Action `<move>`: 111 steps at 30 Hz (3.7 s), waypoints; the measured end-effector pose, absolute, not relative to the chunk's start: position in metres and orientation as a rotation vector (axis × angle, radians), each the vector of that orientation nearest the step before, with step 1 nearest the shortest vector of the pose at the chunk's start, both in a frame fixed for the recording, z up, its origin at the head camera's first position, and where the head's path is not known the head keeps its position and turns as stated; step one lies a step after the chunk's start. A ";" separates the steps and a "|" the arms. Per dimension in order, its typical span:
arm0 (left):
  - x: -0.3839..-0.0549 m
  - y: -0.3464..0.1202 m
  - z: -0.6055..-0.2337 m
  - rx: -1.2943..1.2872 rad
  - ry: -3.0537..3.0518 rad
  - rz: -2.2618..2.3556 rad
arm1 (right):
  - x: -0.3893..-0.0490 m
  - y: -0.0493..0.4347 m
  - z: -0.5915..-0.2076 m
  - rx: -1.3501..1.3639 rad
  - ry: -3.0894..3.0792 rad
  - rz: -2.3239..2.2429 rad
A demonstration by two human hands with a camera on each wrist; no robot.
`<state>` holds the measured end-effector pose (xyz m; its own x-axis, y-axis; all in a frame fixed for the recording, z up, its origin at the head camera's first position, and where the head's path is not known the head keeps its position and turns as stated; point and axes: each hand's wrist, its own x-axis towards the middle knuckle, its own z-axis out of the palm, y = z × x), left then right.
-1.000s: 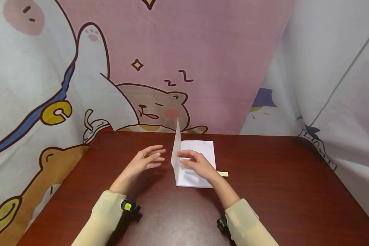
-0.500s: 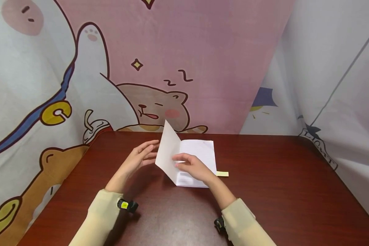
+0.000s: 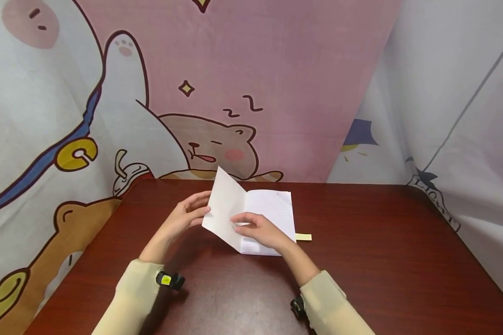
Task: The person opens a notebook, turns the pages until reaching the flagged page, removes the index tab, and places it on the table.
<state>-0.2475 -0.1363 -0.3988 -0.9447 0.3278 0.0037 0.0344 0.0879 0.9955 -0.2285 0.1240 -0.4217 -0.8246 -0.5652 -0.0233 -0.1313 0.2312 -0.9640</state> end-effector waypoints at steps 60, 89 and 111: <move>-0.249 -0.189 -0.460 0.214 2.262 1.715 | -0.243 0.215 -0.416 -0.392 2.356 -1.880; -0.249 -0.190 -0.465 0.144 2.357 1.618 | -0.246 0.226 -0.432 -0.194 2.345 -1.891; -0.247 -0.192 -0.466 0.150 2.357 1.606 | -0.248 0.228 -0.436 -0.117 2.284 -1.745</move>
<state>-0.2474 -0.1919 -0.4659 -0.9542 0.2431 -0.1744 -0.0733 0.3752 0.9240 -0.2476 0.2279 -0.4362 -0.9620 -0.2218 -0.1592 0.0953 0.2737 -0.9571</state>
